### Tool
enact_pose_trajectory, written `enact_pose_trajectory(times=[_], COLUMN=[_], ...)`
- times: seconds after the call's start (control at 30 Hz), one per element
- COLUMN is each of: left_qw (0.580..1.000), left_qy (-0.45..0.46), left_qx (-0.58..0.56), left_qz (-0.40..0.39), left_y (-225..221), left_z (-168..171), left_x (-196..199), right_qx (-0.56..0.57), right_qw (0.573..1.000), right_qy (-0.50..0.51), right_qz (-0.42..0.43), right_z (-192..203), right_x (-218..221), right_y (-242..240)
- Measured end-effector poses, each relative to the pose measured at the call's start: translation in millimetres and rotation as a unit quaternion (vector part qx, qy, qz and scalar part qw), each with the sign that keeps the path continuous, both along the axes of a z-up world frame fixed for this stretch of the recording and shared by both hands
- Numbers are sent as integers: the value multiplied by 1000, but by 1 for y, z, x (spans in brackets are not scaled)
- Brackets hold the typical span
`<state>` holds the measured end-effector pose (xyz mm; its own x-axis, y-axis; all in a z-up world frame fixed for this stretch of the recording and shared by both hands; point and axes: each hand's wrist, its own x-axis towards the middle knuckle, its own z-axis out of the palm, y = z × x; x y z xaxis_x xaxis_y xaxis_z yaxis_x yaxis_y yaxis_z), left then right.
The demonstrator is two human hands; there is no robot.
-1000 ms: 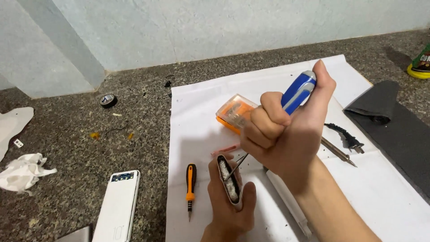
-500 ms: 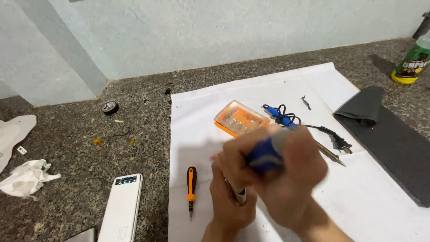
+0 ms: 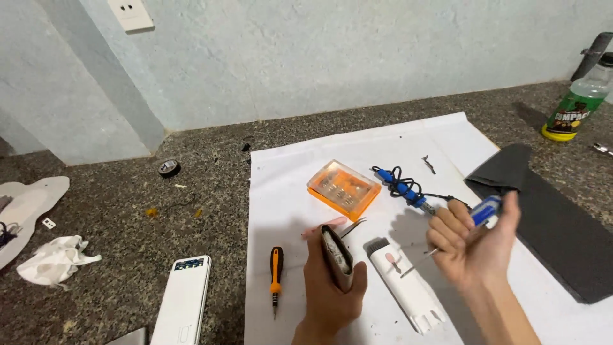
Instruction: Using a screwdriver as a prying tool to disassemble the plastic casing of an electronic device.
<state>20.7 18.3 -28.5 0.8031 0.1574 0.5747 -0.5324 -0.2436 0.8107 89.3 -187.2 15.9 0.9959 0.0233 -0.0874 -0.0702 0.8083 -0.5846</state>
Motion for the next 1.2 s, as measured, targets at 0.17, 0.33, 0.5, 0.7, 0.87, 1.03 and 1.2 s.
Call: enact_pose_trajectory(times=[0.17,0.33,0.5,0.7,0.87,1.03,1.2], left_qw=[995,985,940,924,896,907,937], left_qy=[85,129,259,308,389,377,302], left_qx=[-2,-31,-189,-118,-99,-28,-10], left_qz=[45,110,114,193,190,187,177], left_y=[-5,-3,-18,-10,-19,-16,-14], left_z=[-17,-52,4,-16,23,14,8], left_x=[3,15,-11,-23,-31,-27,-32], right_qx=[47,-122,-161,-170,-197,-300,-392], right_qw=[998,992,984,981,979,954,920], right_qy=[19,26,70,83,39,10,-25], right_qz=[48,18,-4,-47,-37,-1,18], right_z=[-64,-66,-42,-30,-33,-12,-9], right_x=[42,42,31,25,19,-2,-13], right_y=[-25,-17,-6,4,9,13,12])
